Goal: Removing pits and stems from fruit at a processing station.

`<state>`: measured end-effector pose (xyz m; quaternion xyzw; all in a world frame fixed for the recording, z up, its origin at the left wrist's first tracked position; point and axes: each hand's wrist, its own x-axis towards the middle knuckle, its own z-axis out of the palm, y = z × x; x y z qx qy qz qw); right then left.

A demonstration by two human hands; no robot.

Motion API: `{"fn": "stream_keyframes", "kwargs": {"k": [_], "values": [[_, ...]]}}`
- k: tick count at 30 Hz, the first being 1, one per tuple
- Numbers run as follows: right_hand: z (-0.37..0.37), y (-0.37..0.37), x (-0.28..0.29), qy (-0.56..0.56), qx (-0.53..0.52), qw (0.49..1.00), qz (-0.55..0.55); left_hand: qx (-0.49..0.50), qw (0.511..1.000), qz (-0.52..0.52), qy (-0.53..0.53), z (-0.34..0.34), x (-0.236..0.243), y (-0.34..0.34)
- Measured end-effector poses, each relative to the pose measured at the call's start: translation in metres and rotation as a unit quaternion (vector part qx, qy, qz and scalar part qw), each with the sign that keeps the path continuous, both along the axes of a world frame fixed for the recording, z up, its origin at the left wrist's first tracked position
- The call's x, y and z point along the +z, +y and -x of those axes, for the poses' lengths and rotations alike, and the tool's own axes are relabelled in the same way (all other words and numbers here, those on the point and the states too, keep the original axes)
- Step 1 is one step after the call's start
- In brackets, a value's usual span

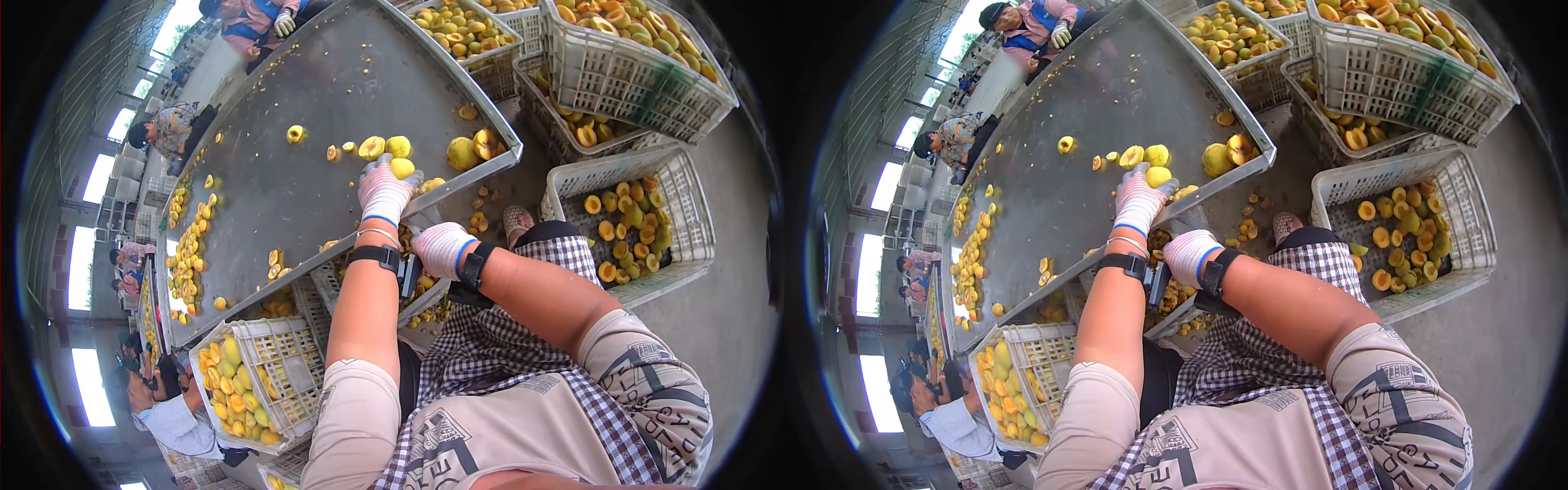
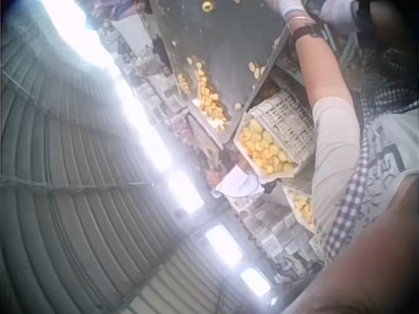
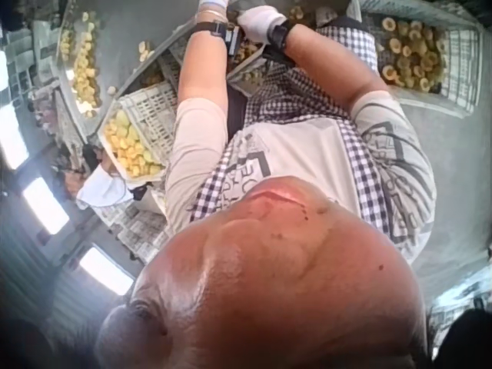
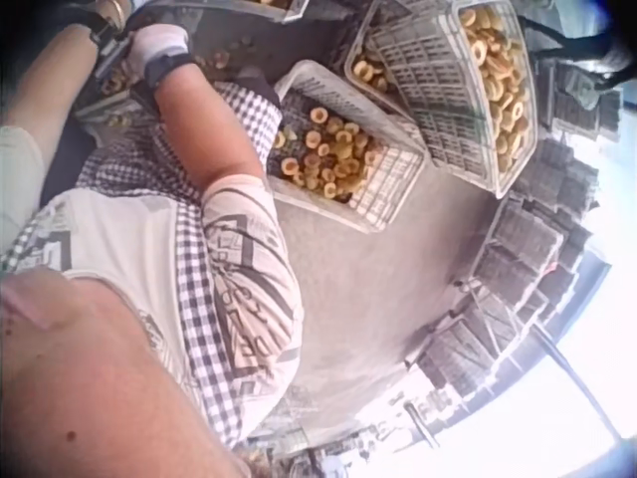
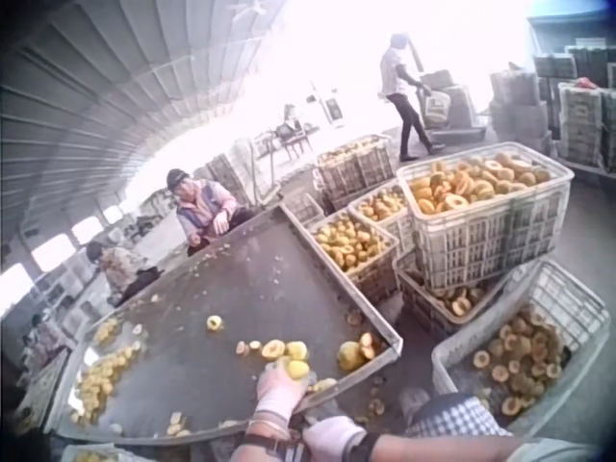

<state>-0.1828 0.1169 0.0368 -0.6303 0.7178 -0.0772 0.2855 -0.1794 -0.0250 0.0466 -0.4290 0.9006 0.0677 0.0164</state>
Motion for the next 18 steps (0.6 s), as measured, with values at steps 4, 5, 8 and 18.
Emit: {"fn": "stream_keyframes", "kwargs": {"k": [4,5,8,18], "values": [[0.008,-0.002,-0.001,0.011,-0.017,0.999,-0.026,0.009,0.998,-0.05,0.043,0.002,-0.005,-0.01],[0.007,-0.001,-0.003,0.009,-0.019,1.0,-0.017,0.015,0.979,-0.115,0.169,-0.003,-0.009,-0.013],[-0.002,-0.003,0.002,0.0,-0.006,1.0,-0.011,0.034,0.798,-0.308,0.517,-0.035,-0.023,-0.03],[-0.003,-0.007,0.002,-0.027,-0.051,0.998,0.028,0.126,0.382,-0.666,0.628,-0.158,0.012,0.03]]}}
